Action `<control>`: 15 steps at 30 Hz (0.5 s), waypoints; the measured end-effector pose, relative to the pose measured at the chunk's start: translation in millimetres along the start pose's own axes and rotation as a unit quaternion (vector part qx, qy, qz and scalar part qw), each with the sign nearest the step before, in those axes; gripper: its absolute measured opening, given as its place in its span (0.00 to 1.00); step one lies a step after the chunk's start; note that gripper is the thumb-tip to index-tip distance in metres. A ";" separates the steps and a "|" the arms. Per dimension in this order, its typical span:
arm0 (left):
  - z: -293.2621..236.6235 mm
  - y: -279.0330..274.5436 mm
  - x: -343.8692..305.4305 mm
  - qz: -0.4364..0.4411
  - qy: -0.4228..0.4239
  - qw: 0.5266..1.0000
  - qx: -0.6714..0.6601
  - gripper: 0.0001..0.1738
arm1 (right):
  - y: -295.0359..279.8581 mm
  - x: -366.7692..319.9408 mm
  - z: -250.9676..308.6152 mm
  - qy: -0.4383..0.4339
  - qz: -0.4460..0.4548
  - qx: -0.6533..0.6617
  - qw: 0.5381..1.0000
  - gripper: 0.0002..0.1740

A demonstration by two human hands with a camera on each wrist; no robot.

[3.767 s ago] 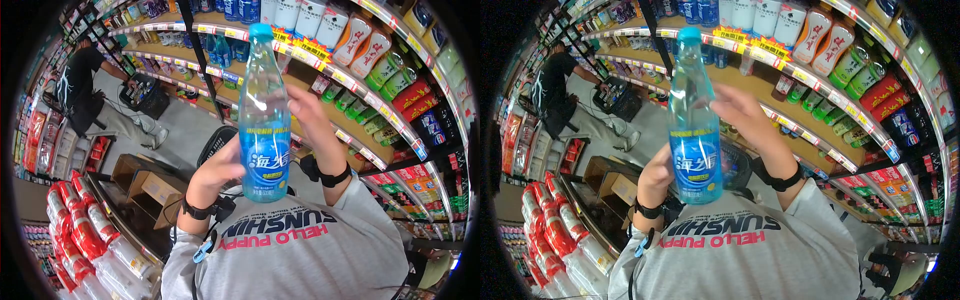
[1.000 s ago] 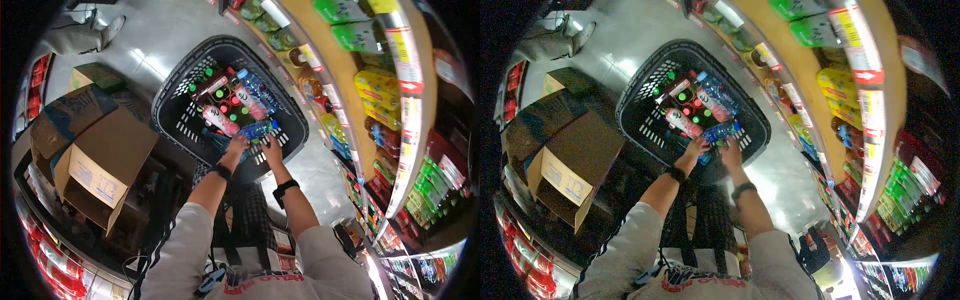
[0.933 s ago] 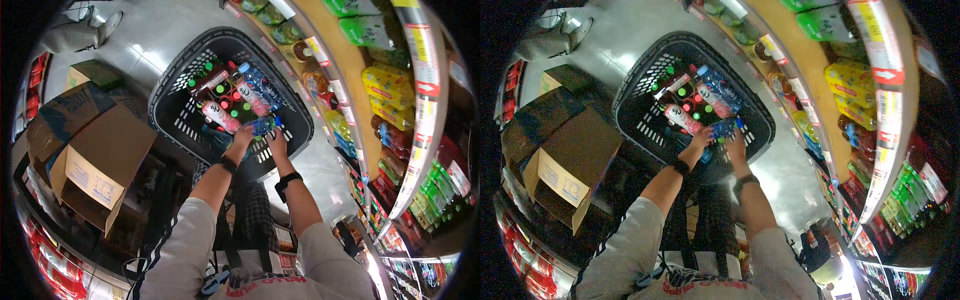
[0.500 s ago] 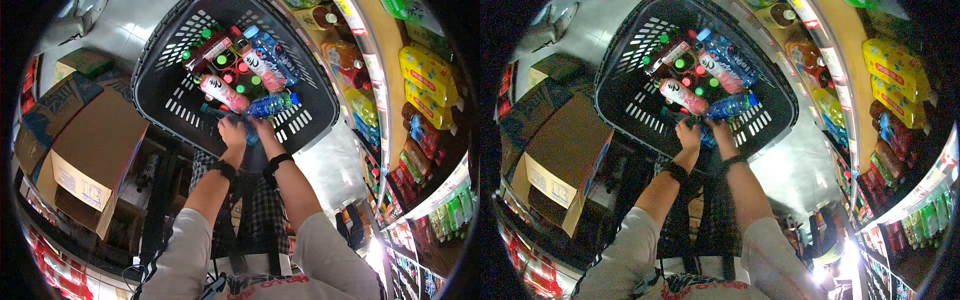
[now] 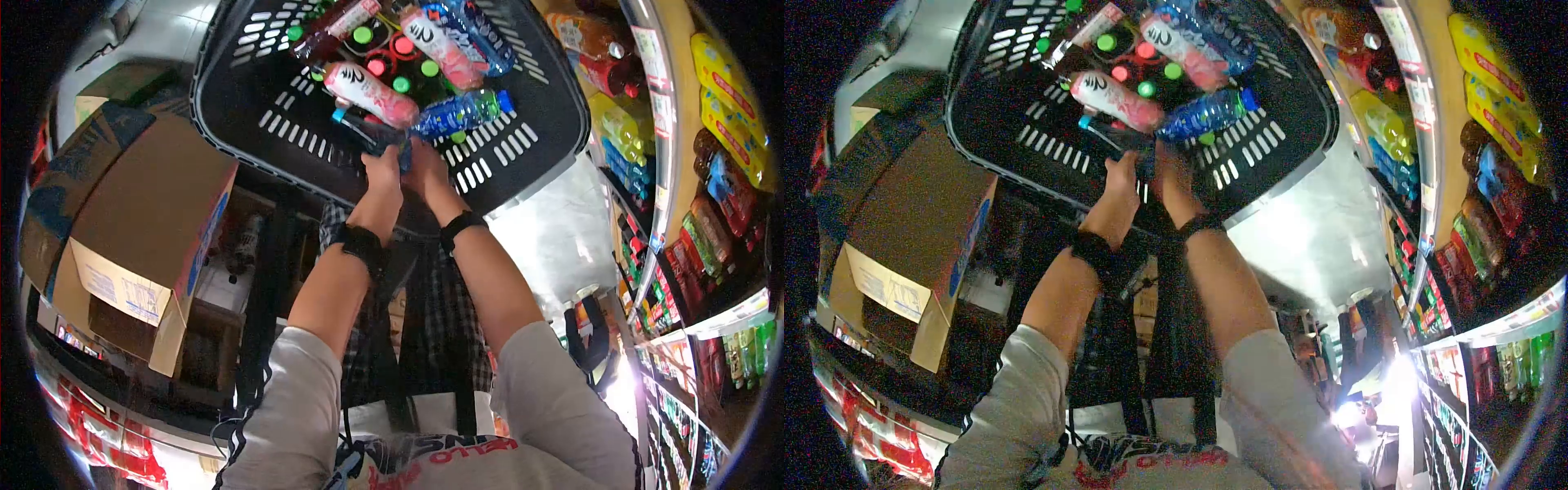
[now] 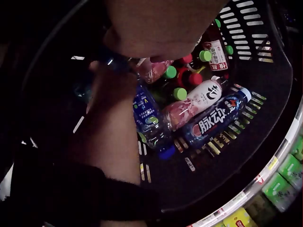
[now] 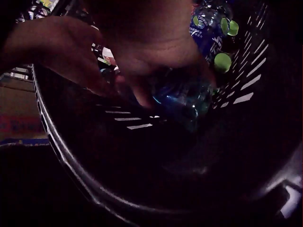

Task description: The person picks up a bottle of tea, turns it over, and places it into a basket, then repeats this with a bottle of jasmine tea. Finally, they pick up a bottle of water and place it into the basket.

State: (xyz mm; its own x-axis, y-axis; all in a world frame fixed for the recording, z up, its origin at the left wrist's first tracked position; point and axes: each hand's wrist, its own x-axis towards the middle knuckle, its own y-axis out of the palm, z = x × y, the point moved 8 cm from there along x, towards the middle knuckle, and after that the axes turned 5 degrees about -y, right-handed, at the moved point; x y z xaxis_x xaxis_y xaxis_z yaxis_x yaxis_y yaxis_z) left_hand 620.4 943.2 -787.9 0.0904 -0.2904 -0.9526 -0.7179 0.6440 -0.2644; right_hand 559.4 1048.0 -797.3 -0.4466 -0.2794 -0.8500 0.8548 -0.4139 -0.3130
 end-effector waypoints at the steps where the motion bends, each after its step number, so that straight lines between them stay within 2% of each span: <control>1: 2.0 1.3 -2.0 0.016 -0.001 0.999 -0.042 0.32 | 1.5 0.6 -6.1 0.012 -0.020 0.081 0.996 0.40; 2: 3.6 3.2 -4.3 0.032 0.000 0.996 -0.086 0.32 | 3.0 1.0 -12.1 0.022 -0.043 0.159 0.986 0.40; 3: -1.7 4.9 -8.2 0.101 0.026 0.993 -0.050 0.33 | -1.6 -6.7 -9.2 -0.030 -0.089 0.066 0.993 0.39; 4: -2.9 3.7 -12.6 0.104 0.025 0.993 -0.044 0.33 | -15.9 -19.4 10.6 -0.083 -0.135 -0.027 0.987 0.39; 6: -8.1 6.4 -19.0 0.114 0.028 0.993 -0.033 0.32 | -32.4 -30.9 30.1 -0.081 -0.142 -0.001 0.987 0.38; 7: -6.9 6.8 -22.2 0.123 0.005 0.991 -0.044 0.43 | -34.3 -34.3 31.6 -0.069 -0.139 -0.001 0.988 0.37; 13: -39.6 29.8 -55.5 0.241 0.036 0.968 -0.065 0.27 | -55.8 -57.8 55.8 -0.096 -0.189 0.031 0.977 0.36; 15: -47.3 29.8 -68.3 0.227 0.027 0.971 -0.068 0.24 | -64.2 -68.1 62.6 -0.107 -0.211 0.020 0.972 0.38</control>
State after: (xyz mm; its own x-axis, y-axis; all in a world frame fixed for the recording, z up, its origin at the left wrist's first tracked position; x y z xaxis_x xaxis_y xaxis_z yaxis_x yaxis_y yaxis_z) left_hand 560.2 948.7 -723.6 -0.2900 -0.0367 -0.9563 -0.7604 0.6156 0.2070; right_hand 518.4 1039.4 -692.8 -0.8029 -0.2495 -0.5415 0.5753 -0.5623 -0.5940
